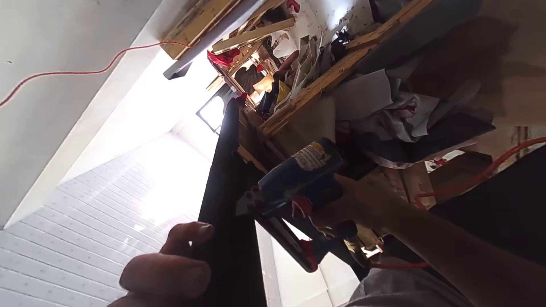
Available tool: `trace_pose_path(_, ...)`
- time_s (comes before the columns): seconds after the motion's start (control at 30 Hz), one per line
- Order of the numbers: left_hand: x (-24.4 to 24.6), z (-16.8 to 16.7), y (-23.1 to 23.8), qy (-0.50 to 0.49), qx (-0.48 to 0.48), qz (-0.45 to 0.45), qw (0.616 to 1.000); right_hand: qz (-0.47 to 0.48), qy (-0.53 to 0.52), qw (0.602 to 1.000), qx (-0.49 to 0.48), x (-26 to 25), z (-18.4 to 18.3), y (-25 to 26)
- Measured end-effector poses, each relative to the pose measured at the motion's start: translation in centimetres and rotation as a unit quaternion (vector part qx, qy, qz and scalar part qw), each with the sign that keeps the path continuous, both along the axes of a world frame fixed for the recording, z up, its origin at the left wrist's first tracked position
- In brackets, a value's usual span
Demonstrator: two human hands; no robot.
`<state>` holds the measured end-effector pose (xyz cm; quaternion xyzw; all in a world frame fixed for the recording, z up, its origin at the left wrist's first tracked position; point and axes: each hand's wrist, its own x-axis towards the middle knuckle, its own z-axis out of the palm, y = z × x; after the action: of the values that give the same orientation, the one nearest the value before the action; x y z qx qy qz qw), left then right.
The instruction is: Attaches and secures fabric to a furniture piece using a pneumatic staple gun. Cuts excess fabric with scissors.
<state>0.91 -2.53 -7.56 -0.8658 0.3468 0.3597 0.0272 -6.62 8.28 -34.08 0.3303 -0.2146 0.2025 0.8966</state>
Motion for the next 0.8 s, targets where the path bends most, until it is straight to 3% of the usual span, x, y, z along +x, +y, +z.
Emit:
trace_pose_path(0.1, 0.2, -0.3, 0.6, 0.001, -0.046, -0.027, 0.999, 0.002, -0.008, 1.0, -0.025, -1.1, -0.2, -1.5)
trace_pose_path(0.3, 0.3, 0.0, 0.5, -0.002, -0.028, -0.083, 0.996, -0.004, -0.01, 0.999, -0.041, -3.1, -0.6, -4.0)
trace_pose_path(0.6, 0.7, 0.4, 0.1, 0.028, -0.007, -0.084, 0.996, -0.013, -0.009, 1.0, -0.014, -4.7, -0.4, -4.8)
trace_pose_path(0.8, 0.9, 0.3, 0.0, 0.033, -0.006, -0.085, 0.996, 0.023, 0.0, 0.998, -0.064, -4.9, -0.7, -6.6)
